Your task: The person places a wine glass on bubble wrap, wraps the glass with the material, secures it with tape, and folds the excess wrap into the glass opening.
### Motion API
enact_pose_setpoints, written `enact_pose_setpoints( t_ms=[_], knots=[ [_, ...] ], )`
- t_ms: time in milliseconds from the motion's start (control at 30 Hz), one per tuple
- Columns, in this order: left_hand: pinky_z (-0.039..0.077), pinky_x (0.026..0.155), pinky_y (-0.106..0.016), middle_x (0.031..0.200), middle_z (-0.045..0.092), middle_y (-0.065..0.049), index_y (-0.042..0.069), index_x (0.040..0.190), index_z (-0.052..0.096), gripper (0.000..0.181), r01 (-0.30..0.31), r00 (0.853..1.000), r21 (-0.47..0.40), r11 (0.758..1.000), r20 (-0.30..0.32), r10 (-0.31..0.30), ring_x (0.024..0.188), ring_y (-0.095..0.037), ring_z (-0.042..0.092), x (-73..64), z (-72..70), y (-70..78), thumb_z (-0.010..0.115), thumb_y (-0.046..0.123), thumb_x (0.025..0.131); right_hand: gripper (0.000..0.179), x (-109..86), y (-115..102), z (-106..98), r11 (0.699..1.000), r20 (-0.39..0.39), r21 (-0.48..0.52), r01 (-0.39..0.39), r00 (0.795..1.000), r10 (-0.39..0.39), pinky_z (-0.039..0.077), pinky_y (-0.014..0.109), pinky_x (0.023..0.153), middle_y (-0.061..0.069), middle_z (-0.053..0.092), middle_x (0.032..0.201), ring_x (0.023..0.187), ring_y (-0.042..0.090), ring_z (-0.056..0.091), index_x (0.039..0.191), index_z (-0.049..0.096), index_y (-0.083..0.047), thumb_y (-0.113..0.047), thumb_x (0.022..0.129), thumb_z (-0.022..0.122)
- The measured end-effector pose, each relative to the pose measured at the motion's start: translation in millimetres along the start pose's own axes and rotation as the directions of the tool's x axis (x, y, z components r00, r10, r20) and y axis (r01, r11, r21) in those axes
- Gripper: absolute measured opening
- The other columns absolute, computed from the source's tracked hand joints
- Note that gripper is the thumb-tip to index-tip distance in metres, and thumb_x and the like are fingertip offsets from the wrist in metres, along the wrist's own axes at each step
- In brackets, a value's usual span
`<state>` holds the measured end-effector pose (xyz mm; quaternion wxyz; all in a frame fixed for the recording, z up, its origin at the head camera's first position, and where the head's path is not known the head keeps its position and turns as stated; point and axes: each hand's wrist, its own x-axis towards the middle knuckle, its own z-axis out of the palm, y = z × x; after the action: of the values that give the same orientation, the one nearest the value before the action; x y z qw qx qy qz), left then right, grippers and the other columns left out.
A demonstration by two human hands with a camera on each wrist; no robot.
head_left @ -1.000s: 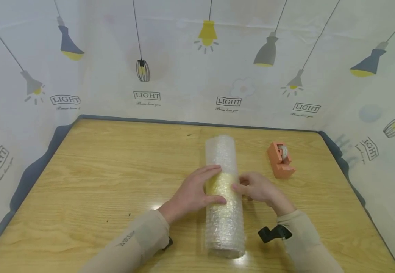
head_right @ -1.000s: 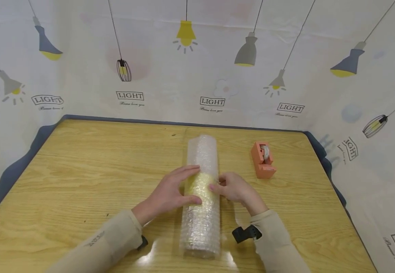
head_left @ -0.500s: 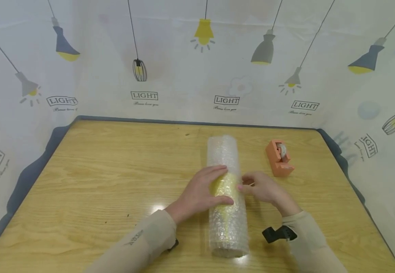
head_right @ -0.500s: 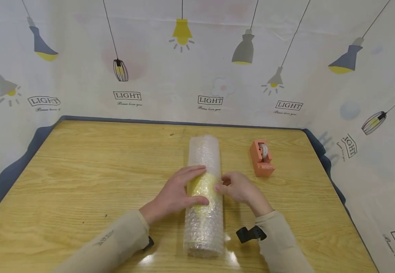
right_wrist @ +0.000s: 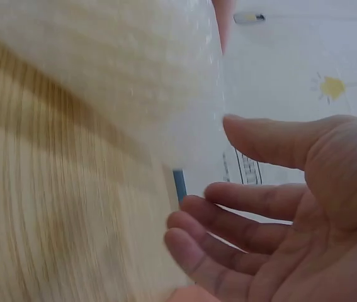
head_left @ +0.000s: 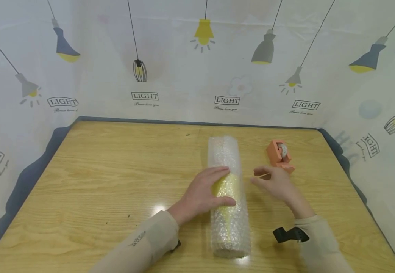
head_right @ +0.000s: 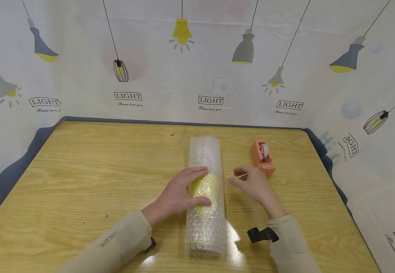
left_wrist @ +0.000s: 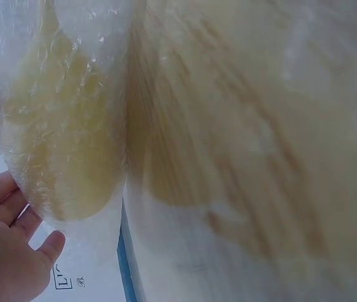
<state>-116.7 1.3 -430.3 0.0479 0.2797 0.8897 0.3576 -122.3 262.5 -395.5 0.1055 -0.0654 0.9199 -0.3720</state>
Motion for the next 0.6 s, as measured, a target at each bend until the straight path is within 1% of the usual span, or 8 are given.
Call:
enact_pose_setpoints(
  t_ms=[67, 133, 200, 267, 367, 467, 533, 600],
  knots=[
    [0.027, 0.126, -0.044, 0.163, 0.041, 0.006, 0.02, 0.156, 0.046, 0.094, -0.002, 1.0, 0.006, 1.0, 0.0, 0.002, 0.151, -0.019, 0.036, 0.3, 0.4, 0.7, 0.083, 0.057, 0.079, 0.044, 0.7, 8.6, -5.7, 1.0, -0.081, -0.018, -0.008, 0.997, 0.006, 0.06, 0.042, 0.079, 0.027, 0.069, 0.121, 0.107, 0.041, 0.067, 0.129, 0.064, 0.008, -0.024, 0.1, 0.07],
    [0.027, 0.126, -0.044, 0.162, 0.042, 0.006, 0.02, 0.156, 0.046, 0.093, -0.006, 1.0, 0.007, 1.0, -0.001, 0.006, 0.151, -0.019, 0.037, 0.7, 0.9, 1.1, 0.083, 0.057, 0.079, 0.04, 1.3, 17.4, -11.8, 0.999, -0.168, -0.035, -0.025, 0.986, 0.018, 0.057, 0.039, 0.076, 0.028, 0.069, 0.117, 0.103, 0.04, 0.067, 0.126, 0.066, 0.008, -0.022, 0.1, 0.07],
    [0.028, 0.126, -0.043, 0.162, 0.043, 0.006, 0.019, 0.156, 0.047, 0.092, -0.01, 1.0, 0.005, 1.0, -0.004, 0.01, 0.15, -0.02, 0.037, 0.9, 1.3, 1.6, 0.083, 0.056, 0.079, 0.037, 1.5, 26.1, -17.7, 0.997, -0.255, -0.062, -0.049, 0.967, 0.032, 0.054, 0.035, 0.073, 0.027, 0.07, 0.113, 0.099, 0.039, 0.067, 0.122, 0.068, 0.007, -0.022, 0.1, 0.069],
    [0.028, 0.126, -0.044, 0.162, 0.043, 0.006, 0.019, 0.155, 0.047, 0.092, -0.01, 1.0, -0.002, 1.0, -0.007, 0.01, 0.15, -0.02, 0.037, 0.9, 1.4, 2.3, 0.084, 0.055, 0.079, 0.035, 1.2, 34.1, -22.7, 0.994, -0.331, -0.076, -0.074, 0.943, 0.045, 0.051, 0.033, 0.071, 0.027, 0.071, 0.109, 0.097, 0.038, 0.067, 0.12, 0.068, 0.006, -0.023, 0.1, 0.069],
    [0.029, 0.126, -0.044, 0.161, 0.044, 0.005, 0.018, 0.155, 0.048, 0.091, -0.011, 1.0, -0.007, 1.0, -0.013, 0.011, 0.15, -0.02, 0.038, 1.2, 1.7, 2.9, 0.084, 0.054, 0.079, 0.033, 1.4, 44.1, -28.6, 0.992, -0.42, -0.078, -0.103, 0.906, 0.061, 0.051, 0.032, 0.07, 0.026, 0.071, 0.109, 0.095, 0.038, 0.066, 0.117, 0.069, 0.005, -0.024, 0.1, 0.069],
    [0.029, 0.126, -0.043, 0.161, 0.045, 0.005, 0.018, 0.155, 0.049, 0.091, -0.016, 1.0, -0.01, 1.0, -0.017, 0.016, 0.15, -0.02, 0.038, 1.8, 2.5, 3.1, 0.085, 0.054, 0.079, 0.035, 1.8, 49.9, -32.7, 0.988, -0.462, -0.073, -0.134, 0.883, 0.085, 0.054, 0.04, 0.073, 0.028, 0.069, 0.113, 0.098, 0.041, 0.065, 0.117, 0.069, 0.007, -0.024, 0.1, 0.069],
    [0.029, 0.126, -0.042, 0.161, 0.045, 0.006, 0.018, 0.155, 0.049, 0.091, -0.018, 1.0, -0.009, 1.0, -0.019, 0.018, 0.149, -0.02, 0.038, 2.5, 3.5, 2.6, 0.085, 0.054, 0.079, 0.039, 2.8, 52.9, -34.8, 0.985, -0.464, -0.075, -0.152, 0.88, 0.101, 0.055, 0.049, 0.077, 0.031, 0.066, 0.117, 0.102, 0.044, 0.063, 0.119, 0.067, 0.009, -0.025, 0.1, 0.068],
    [0.029, 0.126, -0.042, 0.16, 0.045, 0.006, 0.018, 0.155, 0.049, 0.091, -0.022, 1.0, -0.007, 1.0, -0.02, 0.022, 0.149, -0.02, 0.039, 3.2, 4.4, 2.0, 0.085, 0.054, 0.079, 0.043, 4.2, 56.7, -36.3, 0.981, -0.452, -0.094, -0.171, 0.885, 0.11, 0.054, 0.057, 0.082, 0.034, 0.063, 0.12, 0.104, 0.048, 0.06, 0.12, 0.066, 0.012, -0.027, 0.101, 0.068]
  ],
)
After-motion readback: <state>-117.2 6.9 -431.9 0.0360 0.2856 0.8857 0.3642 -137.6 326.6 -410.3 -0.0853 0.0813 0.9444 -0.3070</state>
